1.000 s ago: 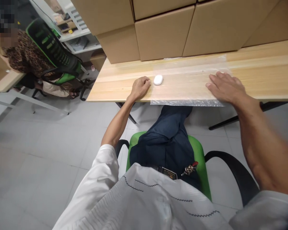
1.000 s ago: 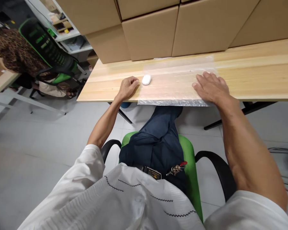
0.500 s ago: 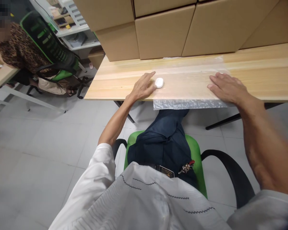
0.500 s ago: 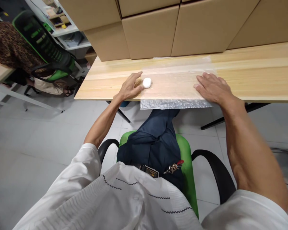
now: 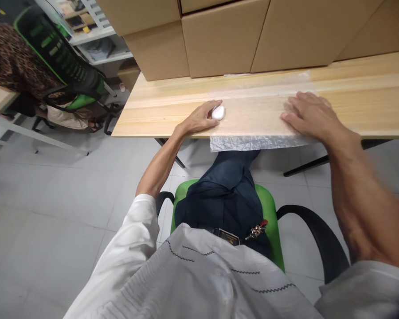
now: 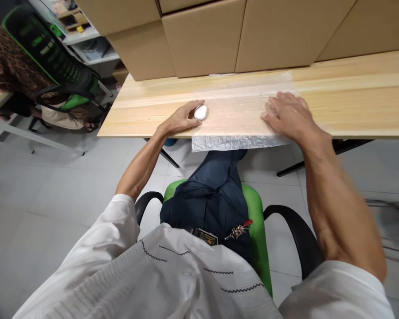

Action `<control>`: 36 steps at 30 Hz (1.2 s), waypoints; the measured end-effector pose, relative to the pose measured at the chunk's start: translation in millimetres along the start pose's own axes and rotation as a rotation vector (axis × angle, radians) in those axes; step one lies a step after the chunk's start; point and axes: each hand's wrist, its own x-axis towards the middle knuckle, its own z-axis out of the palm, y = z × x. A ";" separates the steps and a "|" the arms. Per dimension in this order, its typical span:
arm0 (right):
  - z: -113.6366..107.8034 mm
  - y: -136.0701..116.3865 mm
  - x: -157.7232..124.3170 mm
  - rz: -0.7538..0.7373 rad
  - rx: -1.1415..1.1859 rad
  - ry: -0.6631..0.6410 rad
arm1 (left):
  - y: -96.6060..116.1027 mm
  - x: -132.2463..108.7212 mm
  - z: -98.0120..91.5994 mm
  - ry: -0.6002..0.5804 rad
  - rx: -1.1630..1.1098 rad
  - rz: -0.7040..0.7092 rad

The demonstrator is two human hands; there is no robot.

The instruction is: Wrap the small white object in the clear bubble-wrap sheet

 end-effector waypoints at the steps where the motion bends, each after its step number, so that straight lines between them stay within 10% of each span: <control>1: 2.0 -10.6 2.9 -0.038 0.025 0.005 | 1.1 -0.7 -0.1 0.004 0.000 -0.009; 12: 35.5 -160.1 40.2 -0.434 0.359 0.032 | 6.3 -4.6 1.1 0.079 -0.026 -0.002; 36: 64.7 -164.9 41.5 -0.400 0.325 0.132 | -9.7 -17.3 -2.6 0.083 -0.121 -0.011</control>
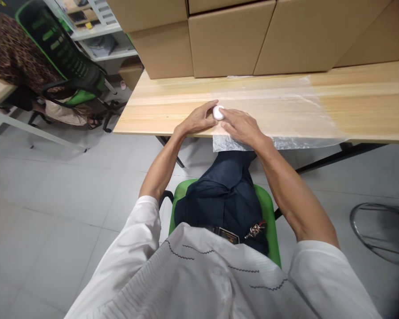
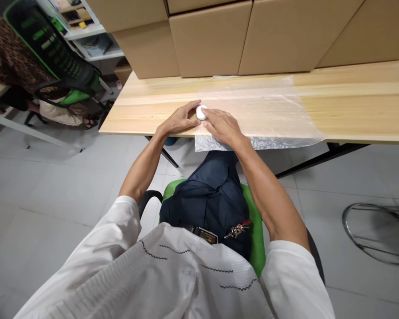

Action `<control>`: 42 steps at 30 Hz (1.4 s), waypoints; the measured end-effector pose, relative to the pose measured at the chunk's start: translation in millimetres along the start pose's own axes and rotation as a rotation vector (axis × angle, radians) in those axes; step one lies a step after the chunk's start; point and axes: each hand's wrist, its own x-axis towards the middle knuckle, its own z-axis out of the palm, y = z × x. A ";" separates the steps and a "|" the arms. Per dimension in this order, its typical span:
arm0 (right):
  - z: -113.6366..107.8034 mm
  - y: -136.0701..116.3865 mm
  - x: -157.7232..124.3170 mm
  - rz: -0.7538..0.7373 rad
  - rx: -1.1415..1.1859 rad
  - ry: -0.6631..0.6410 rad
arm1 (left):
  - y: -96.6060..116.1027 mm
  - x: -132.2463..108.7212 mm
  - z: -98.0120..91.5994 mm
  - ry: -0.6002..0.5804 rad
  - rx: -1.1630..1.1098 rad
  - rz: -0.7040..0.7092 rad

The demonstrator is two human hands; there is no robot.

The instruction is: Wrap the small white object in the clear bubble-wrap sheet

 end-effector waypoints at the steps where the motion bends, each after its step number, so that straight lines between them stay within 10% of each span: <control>1: 0.6 0.8 -0.2 0.000 0.002 0.001 | -1.3 0.1 0.1 0.004 -0.009 0.002; 35: 5.3 -2.1 23.3 0.040 0.026 0.058 | 7.7 -1.0 4.6 0.041 0.029 0.004; 42: 8.3 -1.0 24.3 0.066 0.058 0.068 | 18.7 -16.5 2.4 0.208 0.047 -0.010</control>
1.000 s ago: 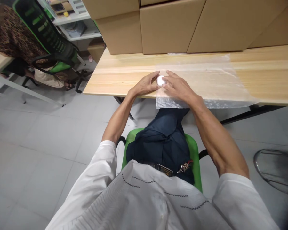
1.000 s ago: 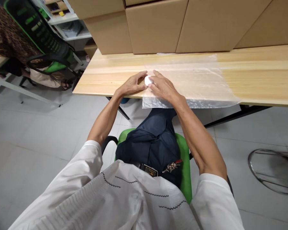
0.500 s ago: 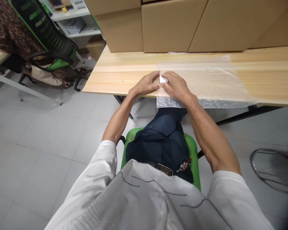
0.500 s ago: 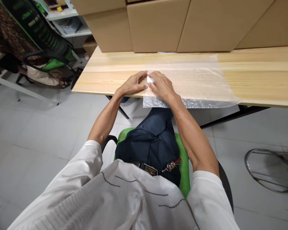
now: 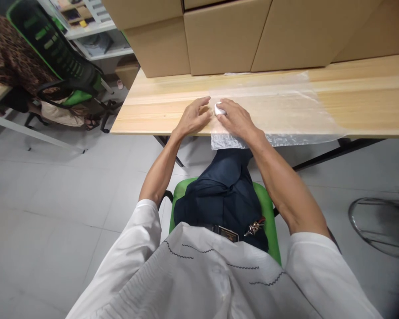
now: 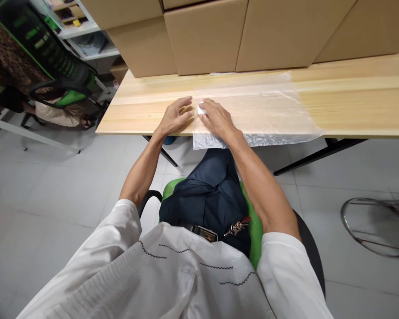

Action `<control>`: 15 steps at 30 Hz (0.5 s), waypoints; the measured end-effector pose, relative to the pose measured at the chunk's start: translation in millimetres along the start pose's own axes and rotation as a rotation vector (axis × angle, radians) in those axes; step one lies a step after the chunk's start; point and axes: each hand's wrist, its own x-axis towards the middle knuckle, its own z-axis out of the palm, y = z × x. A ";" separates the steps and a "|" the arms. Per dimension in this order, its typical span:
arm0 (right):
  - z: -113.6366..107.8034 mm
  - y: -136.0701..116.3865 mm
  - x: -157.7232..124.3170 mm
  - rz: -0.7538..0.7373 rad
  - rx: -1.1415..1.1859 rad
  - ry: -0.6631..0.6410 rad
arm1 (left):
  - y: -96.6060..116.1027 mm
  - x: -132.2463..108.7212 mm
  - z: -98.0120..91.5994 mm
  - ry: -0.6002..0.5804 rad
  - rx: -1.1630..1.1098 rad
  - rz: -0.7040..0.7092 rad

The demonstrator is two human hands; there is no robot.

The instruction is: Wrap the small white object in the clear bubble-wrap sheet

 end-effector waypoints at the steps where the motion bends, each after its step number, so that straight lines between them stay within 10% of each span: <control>1: -0.2 -0.6 0.1 0.003 0.016 0.003 | 2.7 -6.7 0.8 0.059 0.006 0.009; 7: 0.3 -2.3 2.4 0.024 0.105 0.019 | 41.0 -73.2 25.0 0.491 -0.152 0.060; 15: 1.2 -0.4 3.5 0.037 0.103 0.010 | 74.3 -120.5 59.0 0.402 -0.642 -0.494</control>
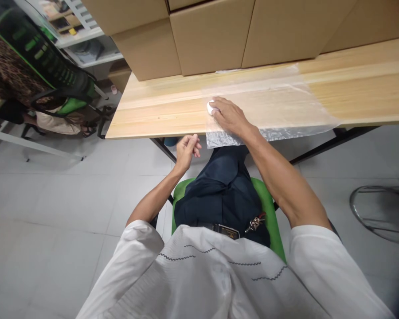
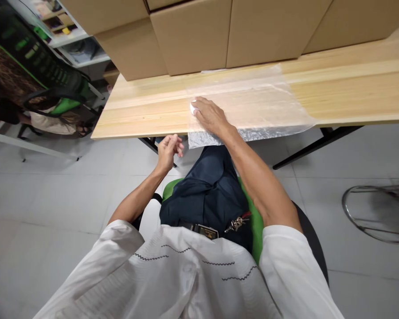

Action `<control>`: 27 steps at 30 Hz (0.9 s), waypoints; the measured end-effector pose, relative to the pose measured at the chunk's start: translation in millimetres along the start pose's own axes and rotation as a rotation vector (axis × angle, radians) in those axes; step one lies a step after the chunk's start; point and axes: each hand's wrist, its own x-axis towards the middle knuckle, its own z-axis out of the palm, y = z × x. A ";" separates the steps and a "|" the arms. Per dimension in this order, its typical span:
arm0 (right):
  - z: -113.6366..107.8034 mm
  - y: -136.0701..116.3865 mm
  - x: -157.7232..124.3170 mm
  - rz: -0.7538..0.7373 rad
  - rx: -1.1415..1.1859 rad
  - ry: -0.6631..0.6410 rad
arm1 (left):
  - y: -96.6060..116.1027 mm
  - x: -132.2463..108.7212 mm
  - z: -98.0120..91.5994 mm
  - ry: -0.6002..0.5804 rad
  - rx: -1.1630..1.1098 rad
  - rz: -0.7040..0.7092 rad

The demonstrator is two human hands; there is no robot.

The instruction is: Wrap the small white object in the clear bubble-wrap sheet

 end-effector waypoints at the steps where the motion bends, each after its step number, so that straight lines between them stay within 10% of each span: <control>1: 0.3 0.9 0.3 -0.005 0.001 0.003 | 0.4 1.6 1.9 -0.019 -0.011 -0.075; 9: 2.2 7.6 0.2 -0.037 0.003 0.010 | 4.6 22.6 26.9 -0.149 -0.095 -0.254; 27: -15.1 1.3 -10.4 -0.080 -0.012 -0.052 | 8.9 0.5 20.0 -0.269 -0.034 -0.040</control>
